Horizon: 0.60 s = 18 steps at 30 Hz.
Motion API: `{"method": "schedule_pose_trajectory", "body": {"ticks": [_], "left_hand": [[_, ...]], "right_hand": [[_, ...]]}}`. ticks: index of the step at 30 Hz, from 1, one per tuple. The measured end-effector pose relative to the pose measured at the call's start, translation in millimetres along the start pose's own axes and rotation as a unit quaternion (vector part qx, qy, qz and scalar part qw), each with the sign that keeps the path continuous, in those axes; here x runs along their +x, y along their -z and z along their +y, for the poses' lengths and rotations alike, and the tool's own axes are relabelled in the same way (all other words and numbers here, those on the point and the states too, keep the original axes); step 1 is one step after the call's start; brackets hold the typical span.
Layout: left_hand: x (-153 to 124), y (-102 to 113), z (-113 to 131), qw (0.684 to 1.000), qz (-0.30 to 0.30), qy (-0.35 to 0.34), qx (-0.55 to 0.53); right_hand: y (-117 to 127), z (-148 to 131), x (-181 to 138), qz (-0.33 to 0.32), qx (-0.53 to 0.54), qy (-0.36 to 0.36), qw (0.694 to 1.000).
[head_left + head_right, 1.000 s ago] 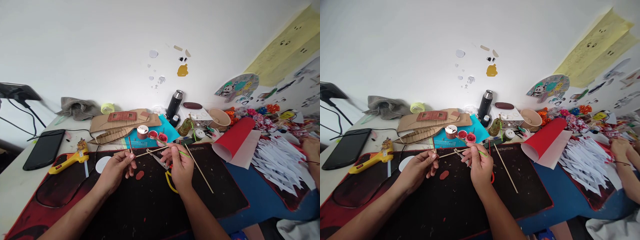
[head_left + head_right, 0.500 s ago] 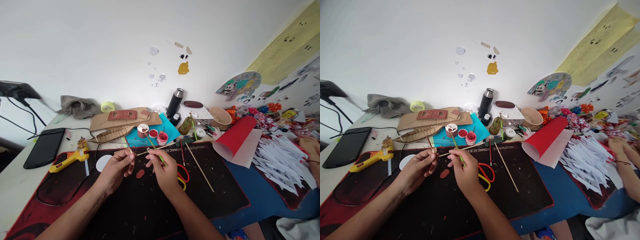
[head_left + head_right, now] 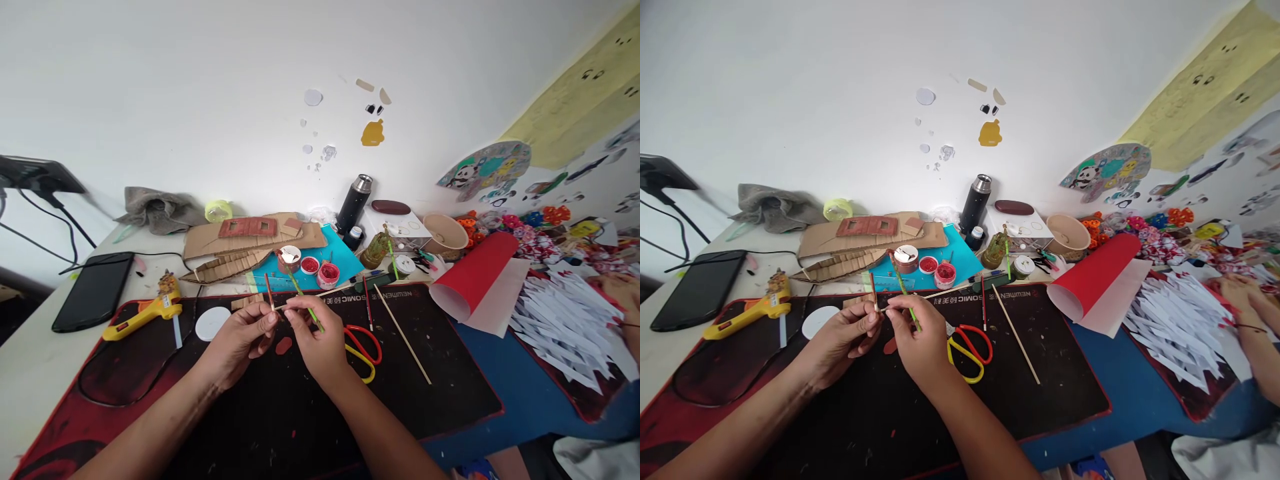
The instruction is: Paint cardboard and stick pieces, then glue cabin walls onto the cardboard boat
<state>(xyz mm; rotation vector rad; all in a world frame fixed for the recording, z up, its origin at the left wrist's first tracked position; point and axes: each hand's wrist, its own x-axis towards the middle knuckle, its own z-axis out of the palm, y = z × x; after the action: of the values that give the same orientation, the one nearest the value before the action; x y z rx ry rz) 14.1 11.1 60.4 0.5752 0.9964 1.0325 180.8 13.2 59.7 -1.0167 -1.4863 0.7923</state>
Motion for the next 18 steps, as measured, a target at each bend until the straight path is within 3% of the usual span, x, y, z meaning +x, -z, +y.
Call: {"method": "schedule_pose_trajectory", "body": {"ticks": [9,18], "left_hand": [[-0.1,-1.4,0.2,1.0,-0.005,-0.002,-0.003],[-0.4,-0.2,2.3,0.999,-0.029,0.011,0.013]], "right_hand": [[-7.4,-2.1,-2.6,0.004,0.035,-0.008,0.999],[-10.0,-5.1,-3.8,0.0,0.093,-0.072,0.993]]}}
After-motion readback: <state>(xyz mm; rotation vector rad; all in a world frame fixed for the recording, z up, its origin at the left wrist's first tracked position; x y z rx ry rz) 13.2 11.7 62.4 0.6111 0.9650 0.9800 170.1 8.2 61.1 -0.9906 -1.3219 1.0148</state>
